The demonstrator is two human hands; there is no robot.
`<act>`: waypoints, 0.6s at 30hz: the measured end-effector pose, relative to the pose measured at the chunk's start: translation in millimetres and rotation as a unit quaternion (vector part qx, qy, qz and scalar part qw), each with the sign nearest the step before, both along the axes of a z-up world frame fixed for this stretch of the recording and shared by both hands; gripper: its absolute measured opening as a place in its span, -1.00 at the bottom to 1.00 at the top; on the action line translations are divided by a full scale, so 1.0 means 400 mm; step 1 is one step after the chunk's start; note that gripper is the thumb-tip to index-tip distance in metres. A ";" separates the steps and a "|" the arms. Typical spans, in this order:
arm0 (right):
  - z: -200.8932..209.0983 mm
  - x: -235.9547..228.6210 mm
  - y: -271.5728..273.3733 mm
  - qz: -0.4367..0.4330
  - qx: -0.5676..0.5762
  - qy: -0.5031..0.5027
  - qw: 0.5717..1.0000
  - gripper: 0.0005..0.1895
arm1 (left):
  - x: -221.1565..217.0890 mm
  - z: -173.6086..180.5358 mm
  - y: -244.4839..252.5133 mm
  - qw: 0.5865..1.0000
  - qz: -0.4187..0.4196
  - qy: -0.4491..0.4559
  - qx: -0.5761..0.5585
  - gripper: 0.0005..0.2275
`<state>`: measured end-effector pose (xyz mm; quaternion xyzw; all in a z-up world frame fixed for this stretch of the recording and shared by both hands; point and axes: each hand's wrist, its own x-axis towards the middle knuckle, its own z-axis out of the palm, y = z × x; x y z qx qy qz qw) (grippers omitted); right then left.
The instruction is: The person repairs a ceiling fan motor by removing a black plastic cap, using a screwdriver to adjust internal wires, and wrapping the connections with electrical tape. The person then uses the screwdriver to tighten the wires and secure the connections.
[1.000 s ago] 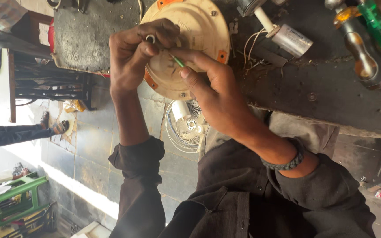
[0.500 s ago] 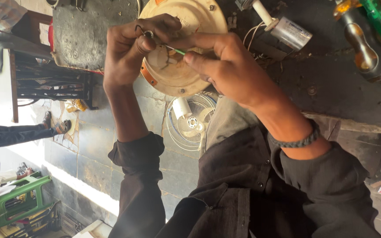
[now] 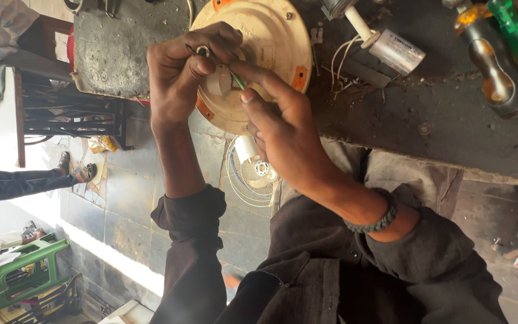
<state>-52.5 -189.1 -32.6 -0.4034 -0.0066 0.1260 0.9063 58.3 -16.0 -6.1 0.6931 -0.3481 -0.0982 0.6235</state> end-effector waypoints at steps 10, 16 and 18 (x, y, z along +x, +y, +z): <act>-0.004 -0.010 -0.028 -0.007 -0.140 -0.038 0.989 -0.57 | -0.016 -0.014 -0.001 0.998 0.035 0.023 -0.036 -0.58; 0.014 -0.061 -0.072 -0.040 -0.213 -0.112 0.970 -0.59 | 0.019 -0.028 0.014 0.993 0.033 0.058 -0.101 -0.65; 0.018 -0.055 -0.078 -0.057 -0.233 -0.131 0.962 -0.59 | 0.040 -0.029 0.020 0.992 0.009 0.057 -0.110 -0.68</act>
